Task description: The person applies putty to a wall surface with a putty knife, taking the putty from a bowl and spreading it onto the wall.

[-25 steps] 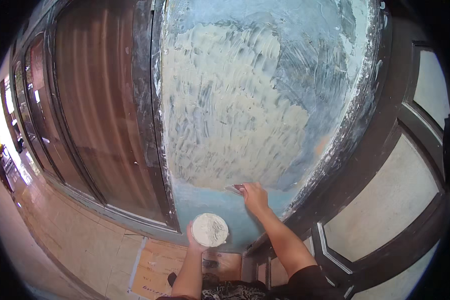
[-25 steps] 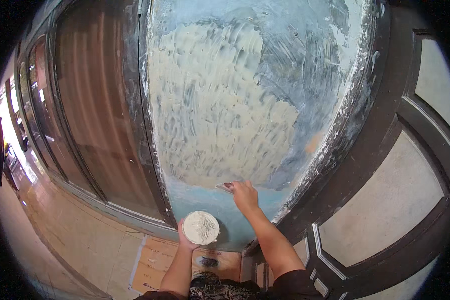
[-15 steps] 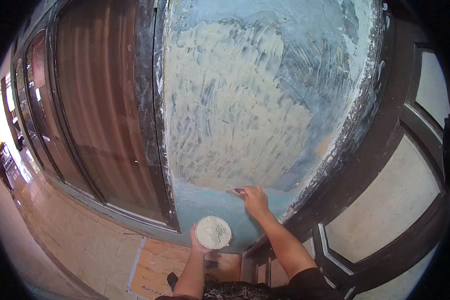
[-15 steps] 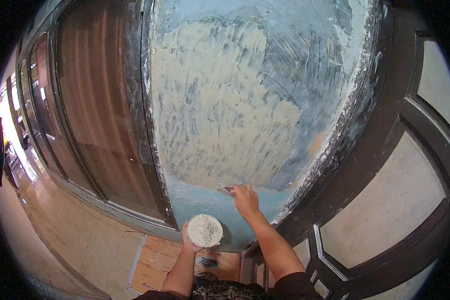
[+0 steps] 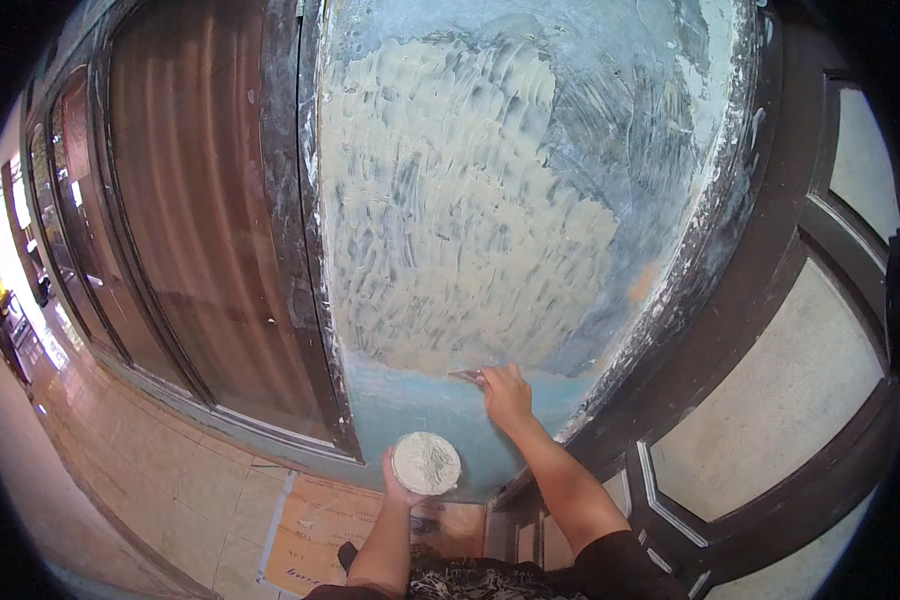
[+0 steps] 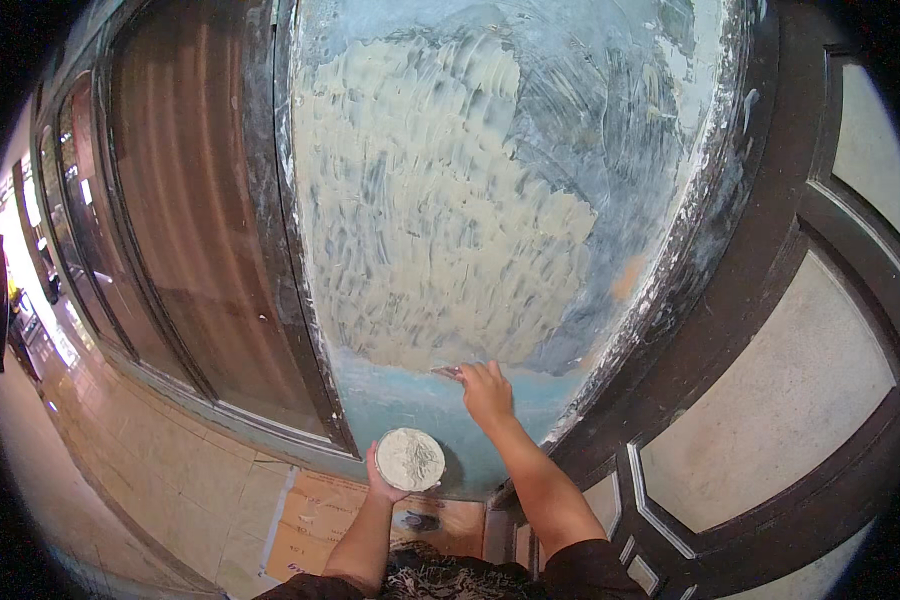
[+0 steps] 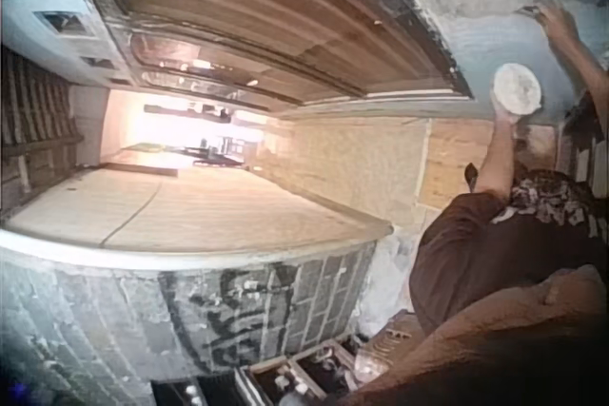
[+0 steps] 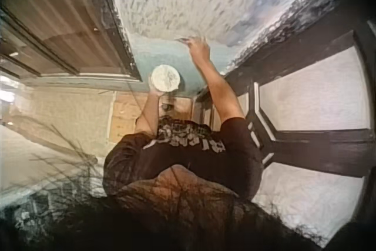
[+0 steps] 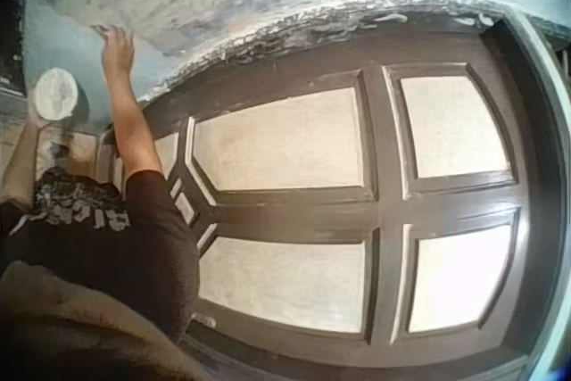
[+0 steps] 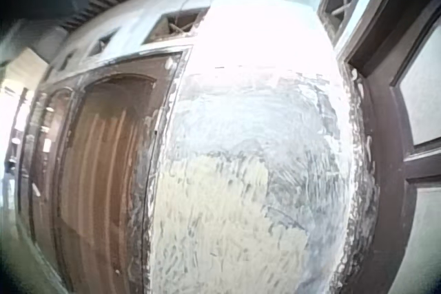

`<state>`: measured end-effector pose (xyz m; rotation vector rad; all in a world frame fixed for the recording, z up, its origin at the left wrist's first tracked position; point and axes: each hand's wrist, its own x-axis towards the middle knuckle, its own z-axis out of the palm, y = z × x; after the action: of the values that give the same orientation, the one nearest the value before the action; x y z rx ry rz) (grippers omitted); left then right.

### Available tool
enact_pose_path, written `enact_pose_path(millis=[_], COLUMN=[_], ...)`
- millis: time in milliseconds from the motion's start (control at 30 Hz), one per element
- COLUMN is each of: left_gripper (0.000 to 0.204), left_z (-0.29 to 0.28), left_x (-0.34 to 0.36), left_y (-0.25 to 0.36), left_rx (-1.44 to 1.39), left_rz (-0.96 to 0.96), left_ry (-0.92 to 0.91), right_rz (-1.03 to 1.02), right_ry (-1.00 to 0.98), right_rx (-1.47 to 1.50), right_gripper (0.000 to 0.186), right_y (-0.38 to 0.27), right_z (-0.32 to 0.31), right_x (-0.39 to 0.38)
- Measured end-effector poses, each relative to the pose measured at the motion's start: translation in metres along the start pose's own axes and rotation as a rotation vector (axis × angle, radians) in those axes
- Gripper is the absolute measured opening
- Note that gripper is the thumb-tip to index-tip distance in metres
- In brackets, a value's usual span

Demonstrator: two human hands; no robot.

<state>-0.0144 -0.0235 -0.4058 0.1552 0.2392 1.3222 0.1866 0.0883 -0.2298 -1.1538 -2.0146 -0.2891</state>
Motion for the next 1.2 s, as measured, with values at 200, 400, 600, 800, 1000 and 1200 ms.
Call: enact_pose_path(millis=[200,400,600,800,1000,1200], left_gripper=[0.08,0.08,0.081,0.085,0.08,0.079], left_z=[0.005,0.004,0.001,0.002,0.001,0.006], left_x=[-0.007,-0.007,-0.013,-0.011,-0.015,-0.018], left_y=[0.005,0.001,0.002,0.0,0.009,0.011], left_rx=[0.014,0.005,0.043,0.062,-0.006,0.008], left_rz=[-0.01,-0.052,-0.024,-0.026,-0.005,0.053], left_ry=[0.039,-0.035,0.065,0.036,0.01,0.017], right_rz=[0.062,0.032,0.037,-0.021,-0.03,-0.02], right_ry=[0.044,-0.014,0.092,0.025,0.075,0.002], right_rx=[0.04,0.006,0.032,0.03,0.003,0.006], right_gripper=[0.016,0.018,0.017,0.016,0.015,0.016], right_y=[-0.001,0.002,-0.004,0.002,-0.002,-0.002], right_z=[-0.012,0.0,-0.013,0.003,-0.006,-0.003], right_x=[0.014,-0.009,0.009,-0.008,0.013,-0.004])
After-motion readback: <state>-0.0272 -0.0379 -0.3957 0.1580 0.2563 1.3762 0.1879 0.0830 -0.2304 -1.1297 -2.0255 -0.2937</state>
